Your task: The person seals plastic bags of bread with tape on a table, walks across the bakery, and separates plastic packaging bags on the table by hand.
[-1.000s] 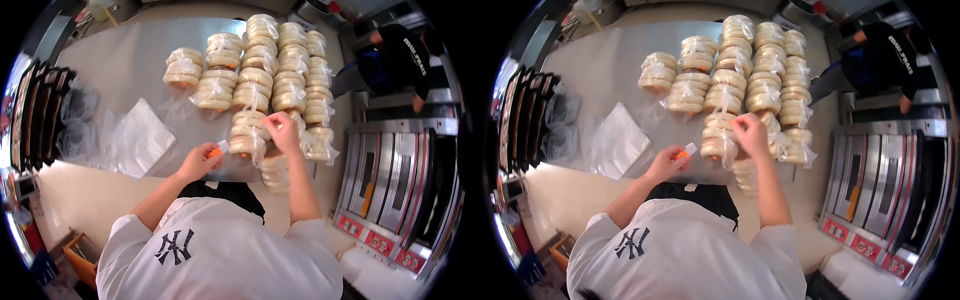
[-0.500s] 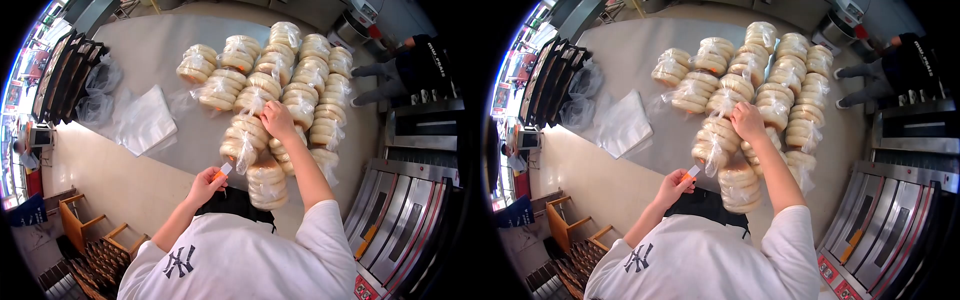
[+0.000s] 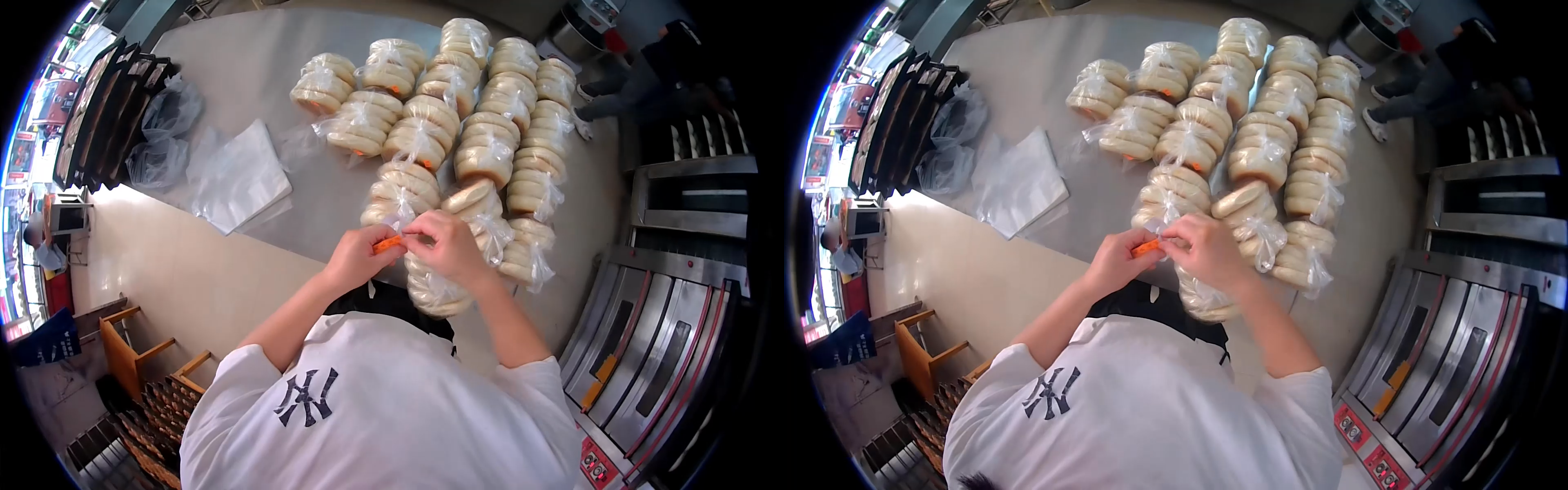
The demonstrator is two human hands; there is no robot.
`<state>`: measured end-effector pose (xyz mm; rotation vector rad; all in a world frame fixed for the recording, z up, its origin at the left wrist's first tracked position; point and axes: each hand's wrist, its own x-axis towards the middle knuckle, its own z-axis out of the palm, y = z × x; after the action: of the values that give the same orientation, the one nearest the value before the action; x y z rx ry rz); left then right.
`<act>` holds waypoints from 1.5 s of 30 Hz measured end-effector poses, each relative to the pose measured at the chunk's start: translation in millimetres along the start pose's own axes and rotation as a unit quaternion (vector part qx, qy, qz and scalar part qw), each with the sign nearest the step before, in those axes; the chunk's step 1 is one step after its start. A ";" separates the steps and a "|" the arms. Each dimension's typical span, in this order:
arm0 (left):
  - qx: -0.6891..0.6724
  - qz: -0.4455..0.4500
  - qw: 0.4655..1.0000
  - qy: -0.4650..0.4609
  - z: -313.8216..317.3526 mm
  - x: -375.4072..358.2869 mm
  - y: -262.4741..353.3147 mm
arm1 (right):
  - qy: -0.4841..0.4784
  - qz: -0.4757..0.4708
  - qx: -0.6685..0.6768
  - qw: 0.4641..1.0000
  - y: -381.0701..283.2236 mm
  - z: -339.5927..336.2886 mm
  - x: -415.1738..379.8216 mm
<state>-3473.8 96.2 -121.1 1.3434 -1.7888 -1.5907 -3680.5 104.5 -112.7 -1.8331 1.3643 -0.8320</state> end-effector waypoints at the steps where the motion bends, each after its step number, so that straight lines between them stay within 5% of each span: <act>1: -0.002 0.003 1.000 -0.005 2.5 0.9 -0.5 | 0.015 -0.042 -0.040 0.998 -2.3 5.4 -6.5; 6: 0.132 0.095 0.987 0.019 5.5 5.1 0.8 | 0.093 -0.068 -0.107 0.988 -1.2 20.5 -23.9; 11: 0.121 0.066 0.989 -0.051 4.8 5.9 4.2 | 0.085 -0.078 -0.176 0.978 -1.5 16.0 -31.5; 14: 0.000 -0.033 0.992 -0.119 5.2 5.2 -7.9 | 0.049 0.030 -0.015 0.998 7.7 5.7 -30.7; 16: -0.110 -0.085 0.981 -0.132 7.5 5.4 -16.1 | 0.139 0.160 0.165 0.963 19.3 -12.0 -16.4; 20: -0.202 -0.110 0.968 -0.098 5.0 0.1 -22.1 | 0.213 0.009 -0.270 0.939 109.6 -59.6 23.9; 23: -0.202 -0.111 0.969 -0.086 -3.0 -4.5 -21.7 | 0.135 -0.027 -0.330 0.934 134.1 -81.2 33.8; 33: -0.178 -0.117 0.975 -0.056 -11.9 -13.0 -33.4 | 0.096 -0.063 -0.414 0.903 161.5 -88.7 34.6; 37: -0.203 -0.124 0.970 -0.049 -5.5 -7.6 -29.2 | 0.165 0.063 -0.357 0.917 160.1 -83.4 28.1; 39: -0.168 -0.113 0.977 -0.061 -2.8 -1.7 -25.0 | 0.331 0.127 -0.184 0.917 143.1 -86.9 26.4; 40: -0.167 -0.114 0.977 -0.064 -1.9 2.0 -20.8 | 0.333 0.130 -0.184 0.916 124.8 -85.8 25.4; 42: -0.120 -0.124 0.981 -0.088 -0.3 6.3 -9.5 | 0.307 0.062 -0.112 0.943 74.0 -72.6 13.4; 45: -0.075 -0.094 0.988 -0.100 5.1 10.2 7.1 | 0.105 -0.002 -0.032 0.994 8.3 -35.2 -14.4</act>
<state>-3485.3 89.7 -119.0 1.3555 -1.6510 -1.9814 -3717.2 111.3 -101.4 -1.8371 1.5336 -1.0163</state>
